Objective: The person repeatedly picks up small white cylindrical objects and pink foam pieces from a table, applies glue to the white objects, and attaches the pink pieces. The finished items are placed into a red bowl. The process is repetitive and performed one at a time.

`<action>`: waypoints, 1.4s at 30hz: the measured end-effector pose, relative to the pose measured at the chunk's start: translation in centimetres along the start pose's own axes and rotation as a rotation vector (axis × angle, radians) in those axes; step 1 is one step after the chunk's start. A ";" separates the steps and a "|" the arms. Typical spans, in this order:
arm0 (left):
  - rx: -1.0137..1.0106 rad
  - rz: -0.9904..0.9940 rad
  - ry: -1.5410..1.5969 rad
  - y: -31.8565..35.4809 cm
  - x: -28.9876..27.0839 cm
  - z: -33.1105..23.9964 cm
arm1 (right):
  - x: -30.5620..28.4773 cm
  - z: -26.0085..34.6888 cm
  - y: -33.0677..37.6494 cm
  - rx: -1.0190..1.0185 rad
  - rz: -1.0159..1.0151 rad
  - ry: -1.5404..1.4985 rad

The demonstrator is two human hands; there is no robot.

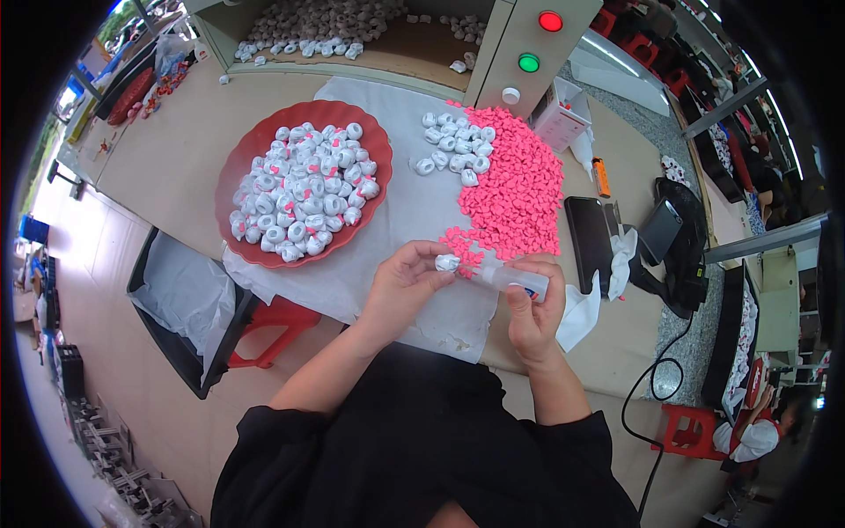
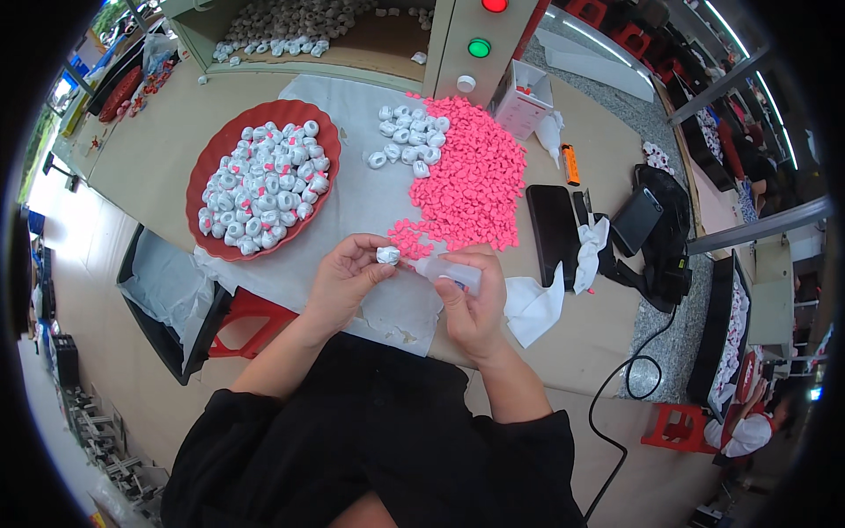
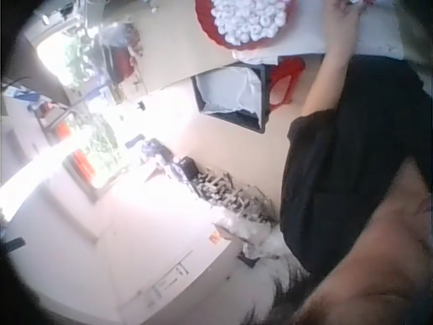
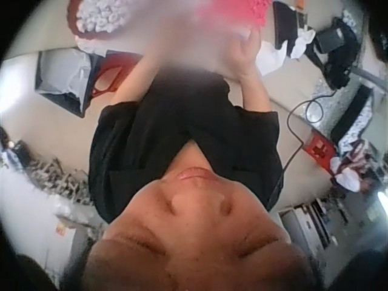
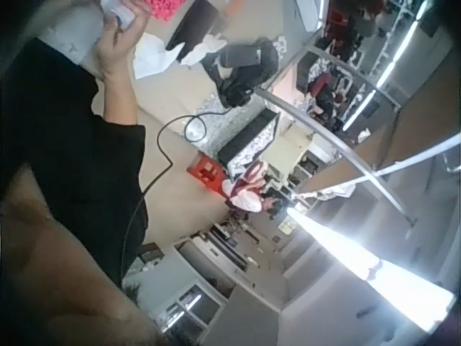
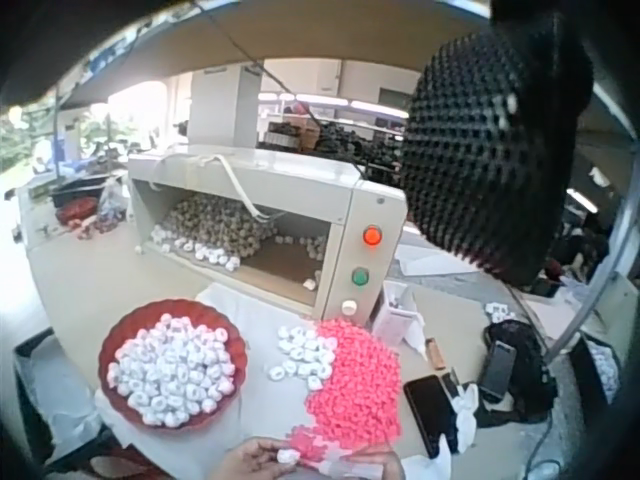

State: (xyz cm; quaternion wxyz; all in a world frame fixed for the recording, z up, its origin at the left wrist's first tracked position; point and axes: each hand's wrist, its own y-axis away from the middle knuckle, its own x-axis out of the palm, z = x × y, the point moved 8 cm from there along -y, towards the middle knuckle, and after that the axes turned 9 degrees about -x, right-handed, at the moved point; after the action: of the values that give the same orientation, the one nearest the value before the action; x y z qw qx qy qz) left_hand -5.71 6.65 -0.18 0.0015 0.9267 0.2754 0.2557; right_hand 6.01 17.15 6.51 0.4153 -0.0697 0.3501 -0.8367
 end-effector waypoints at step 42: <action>0.012 0.011 0.005 -0.1 0.1 -0.2 | 0.5 0.5 0.1 -0.140 0.035 0.147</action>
State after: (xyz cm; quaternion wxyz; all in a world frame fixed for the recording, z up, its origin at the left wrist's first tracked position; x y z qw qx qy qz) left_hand -5.75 6.75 0.02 -0.0060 0.9275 0.2720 0.2564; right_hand 5.98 16.46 6.72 0.3972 -0.0311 0.4384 -0.8057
